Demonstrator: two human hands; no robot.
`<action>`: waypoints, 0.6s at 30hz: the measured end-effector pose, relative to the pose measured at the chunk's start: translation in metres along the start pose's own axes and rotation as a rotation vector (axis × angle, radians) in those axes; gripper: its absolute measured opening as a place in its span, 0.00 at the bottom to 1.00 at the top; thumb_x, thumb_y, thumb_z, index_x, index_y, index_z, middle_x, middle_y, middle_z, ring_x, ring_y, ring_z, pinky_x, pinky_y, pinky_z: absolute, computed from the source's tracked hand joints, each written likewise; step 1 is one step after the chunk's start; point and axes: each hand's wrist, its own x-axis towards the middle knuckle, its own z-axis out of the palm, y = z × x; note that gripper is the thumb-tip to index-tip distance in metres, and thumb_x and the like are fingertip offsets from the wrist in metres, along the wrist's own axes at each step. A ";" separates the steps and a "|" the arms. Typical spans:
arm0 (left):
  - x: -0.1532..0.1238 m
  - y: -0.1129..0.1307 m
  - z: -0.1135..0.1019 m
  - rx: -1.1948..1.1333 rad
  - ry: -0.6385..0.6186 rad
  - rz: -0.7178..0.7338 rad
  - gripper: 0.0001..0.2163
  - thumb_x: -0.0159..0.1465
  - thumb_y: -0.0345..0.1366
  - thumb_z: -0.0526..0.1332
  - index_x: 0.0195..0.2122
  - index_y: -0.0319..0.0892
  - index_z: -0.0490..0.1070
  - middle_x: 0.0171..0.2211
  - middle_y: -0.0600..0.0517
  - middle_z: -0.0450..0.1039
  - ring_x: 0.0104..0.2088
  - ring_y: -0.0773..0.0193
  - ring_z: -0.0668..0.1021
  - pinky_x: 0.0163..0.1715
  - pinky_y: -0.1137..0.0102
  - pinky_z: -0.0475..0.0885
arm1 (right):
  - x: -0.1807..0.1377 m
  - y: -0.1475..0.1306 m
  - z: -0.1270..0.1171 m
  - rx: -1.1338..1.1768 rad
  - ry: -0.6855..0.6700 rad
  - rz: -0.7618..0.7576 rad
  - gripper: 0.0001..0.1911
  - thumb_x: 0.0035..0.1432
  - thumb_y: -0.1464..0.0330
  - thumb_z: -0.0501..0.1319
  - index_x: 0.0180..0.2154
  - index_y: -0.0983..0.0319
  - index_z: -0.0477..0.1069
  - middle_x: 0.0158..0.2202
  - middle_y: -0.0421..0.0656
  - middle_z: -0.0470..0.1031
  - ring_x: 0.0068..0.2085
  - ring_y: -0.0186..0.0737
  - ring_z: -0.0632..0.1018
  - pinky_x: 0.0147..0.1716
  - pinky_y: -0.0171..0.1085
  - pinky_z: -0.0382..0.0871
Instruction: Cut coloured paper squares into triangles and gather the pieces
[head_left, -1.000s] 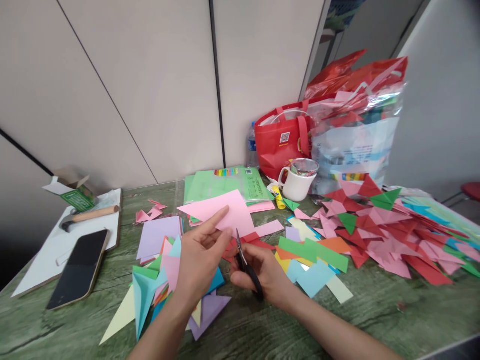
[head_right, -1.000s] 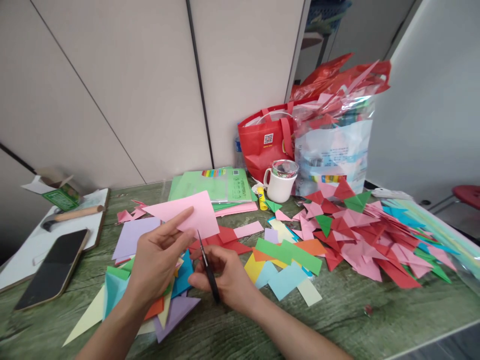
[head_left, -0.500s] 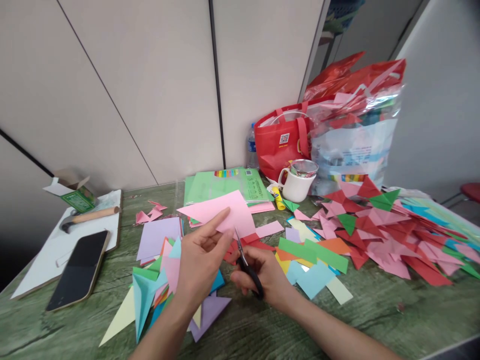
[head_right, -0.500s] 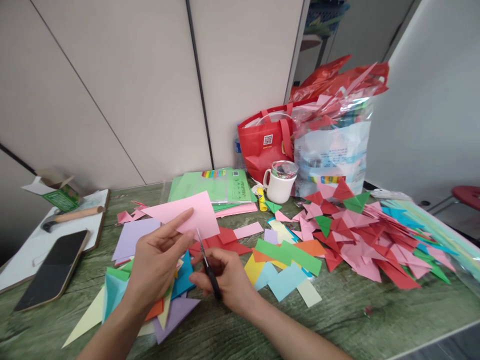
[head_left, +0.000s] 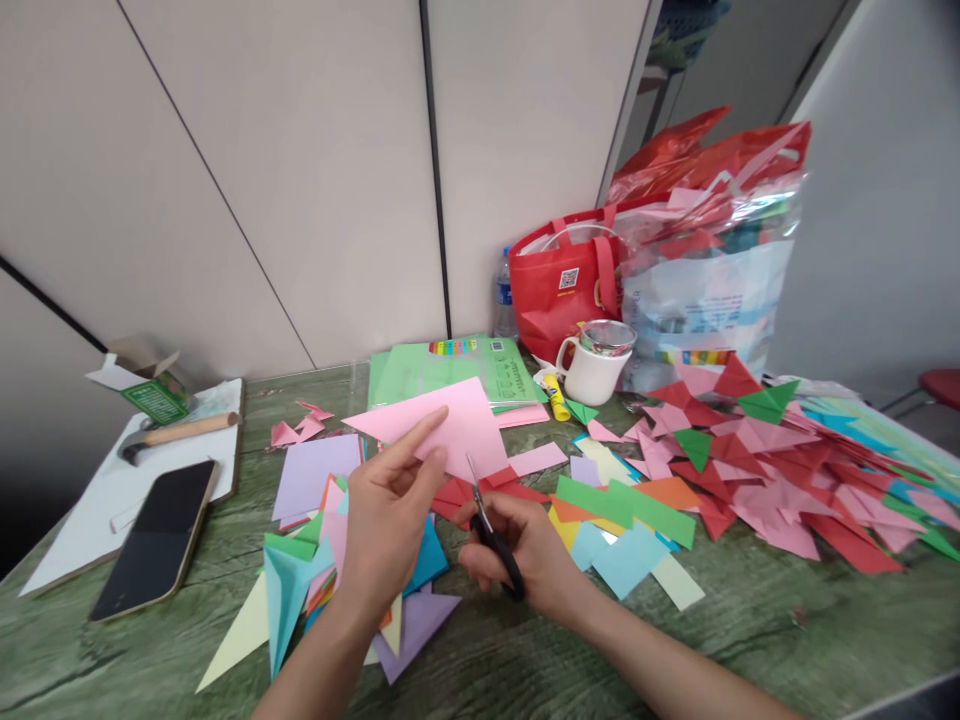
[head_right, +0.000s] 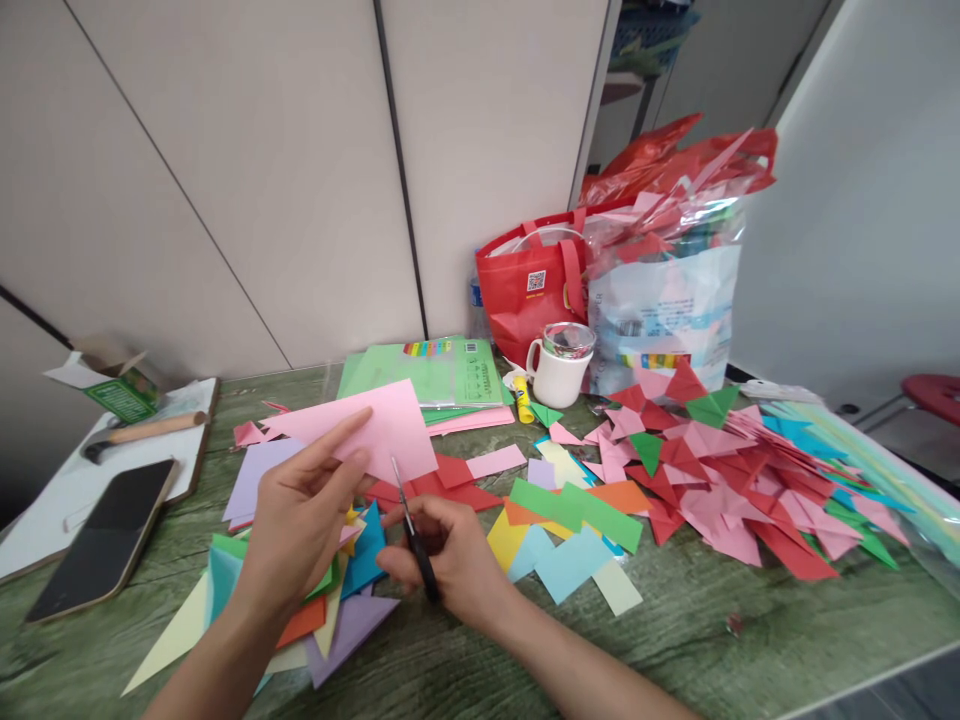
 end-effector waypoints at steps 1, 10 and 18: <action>0.000 0.000 0.000 0.006 -0.020 -0.009 0.18 0.56 0.36 0.61 0.49 0.49 0.71 0.18 0.57 0.67 0.18 0.74 0.63 0.14 0.79 0.56 | 0.000 -0.001 -0.001 0.001 -0.012 -0.018 0.19 0.40 0.62 0.70 0.33 0.63 0.69 0.20 0.34 0.67 0.19 0.29 0.67 0.19 0.31 0.62; -0.003 0.006 0.001 0.082 -0.102 -0.027 0.19 0.57 0.35 0.60 0.51 0.45 0.70 0.14 0.60 0.59 0.14 0.76 0.57 0.12 0.79 0.49 | 0.001 -0.001 -0.007 -0.009 -0.072 -0.116 0.18 0.44 0.66 0.69 0.37 0.62 0.67 0.29 0.39 0.72 0.31 0.35 0.73 0.32 0.35 0.65; -0.004 0.009 0.002 0.116 -0.107 -0.014 0.20 0.57 0.35 0.60 0.51 0.41 0.69 0.15 0.59 0.59 0.16 0.75 0.54 0.11 0.79 0.49 | 0.000 -0.004 -0.006 -0.010 -0.052 -0.094 0.17 0.44 0.66 0.68 0.35 0.63 0.67 0.25 0.37 0.69 0.26 0.32 0.70 0.30 0.34 0.63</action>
